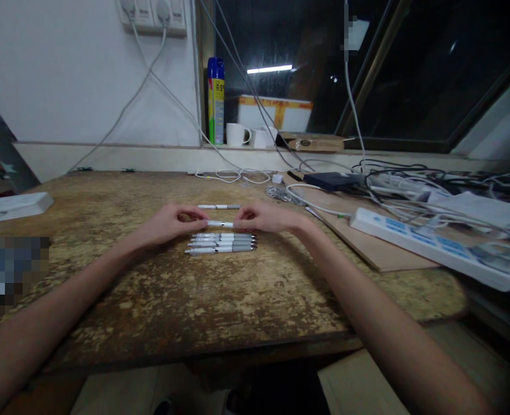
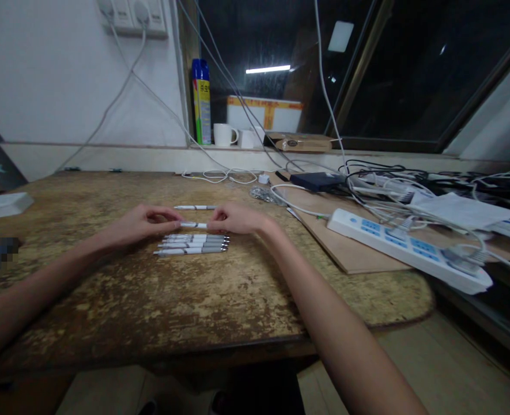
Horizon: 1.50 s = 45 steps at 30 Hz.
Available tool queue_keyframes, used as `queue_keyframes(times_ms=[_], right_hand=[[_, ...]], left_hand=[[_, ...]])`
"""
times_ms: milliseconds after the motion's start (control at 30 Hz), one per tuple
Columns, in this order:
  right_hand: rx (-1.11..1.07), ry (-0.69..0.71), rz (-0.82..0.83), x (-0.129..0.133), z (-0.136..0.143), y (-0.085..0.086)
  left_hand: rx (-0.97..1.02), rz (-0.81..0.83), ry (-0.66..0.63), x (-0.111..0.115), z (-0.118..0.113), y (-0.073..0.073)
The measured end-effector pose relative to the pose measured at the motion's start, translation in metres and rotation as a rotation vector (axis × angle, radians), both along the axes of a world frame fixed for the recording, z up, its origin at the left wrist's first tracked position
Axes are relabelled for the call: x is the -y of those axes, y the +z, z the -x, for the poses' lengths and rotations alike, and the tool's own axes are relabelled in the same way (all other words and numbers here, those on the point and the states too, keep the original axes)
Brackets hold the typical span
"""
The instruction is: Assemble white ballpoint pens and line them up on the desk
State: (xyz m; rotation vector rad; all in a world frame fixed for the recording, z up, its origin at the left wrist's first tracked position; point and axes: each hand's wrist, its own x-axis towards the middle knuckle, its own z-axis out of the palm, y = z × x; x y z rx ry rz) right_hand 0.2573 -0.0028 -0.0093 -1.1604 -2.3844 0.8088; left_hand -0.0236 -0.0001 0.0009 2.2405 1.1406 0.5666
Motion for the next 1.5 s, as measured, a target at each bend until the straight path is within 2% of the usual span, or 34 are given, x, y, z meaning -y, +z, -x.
queue_keyframes(times_ms=[233,467,633,700,900,1000,1167,1233,1267,1400,1500], right_hand=[[0.007,0.044,0.037,-0.006,0.000,-0.006],[-0.013,0.026,0.020,-0.010,0.002,-0.011],[-0.047,-0.019,-0.057,-0.010,0.002,-0.006],[-0.052,-0.110,-0.100,-0.012,-0.002,-0.005],[0.022,-0.500,-0.257,-0.022,-0.023,-0.009],[0.008,-0.648,-0.259,-0.026,-0.029,-0.014],[0.040,-0.876,-0.260,-0.032,-0.034,-0.022],[0.038,-0.913,-0.256,-0.033,-0.038,-0.024],[0.038,-0.929,-0.257,-0.034,-0.040,-0.025],[0.023,-0.963,-0.281,-0.034,-0.047,-0.029],[0.016,-0.939,-0.299,-0.034,-0.049,-0.033]], left_hand=[[-0.084,0.001,-0.095,-0.008,0.007,0.001],[-0.099,0.039,-0.090,-0.013,0.013,-0.001],[-0.076,-0.038,-0.064,-0.014,0.015,-0.001],[-0.051,-0.089,-0.035,-0.017,0.017,-0.003],[0.069,-0.168,0.034,-0.027,0.024,-0.005],[0.043,-0.134,0.126,-0.023,0.024,-0.003],[-0.030,-0.230,0.232,-0.017,0.023,-0.001],[-0.061,-0.211,0.344,-0.019,0.025,-0.003],[-0.050,-0.219,0.343,-0.022,0.026,-0.005],[0.057,-0.244,0.233,-0.034,0.033,-0.014],[0.035,-0.339,0.189,-0.044,0.038,-0.023]])
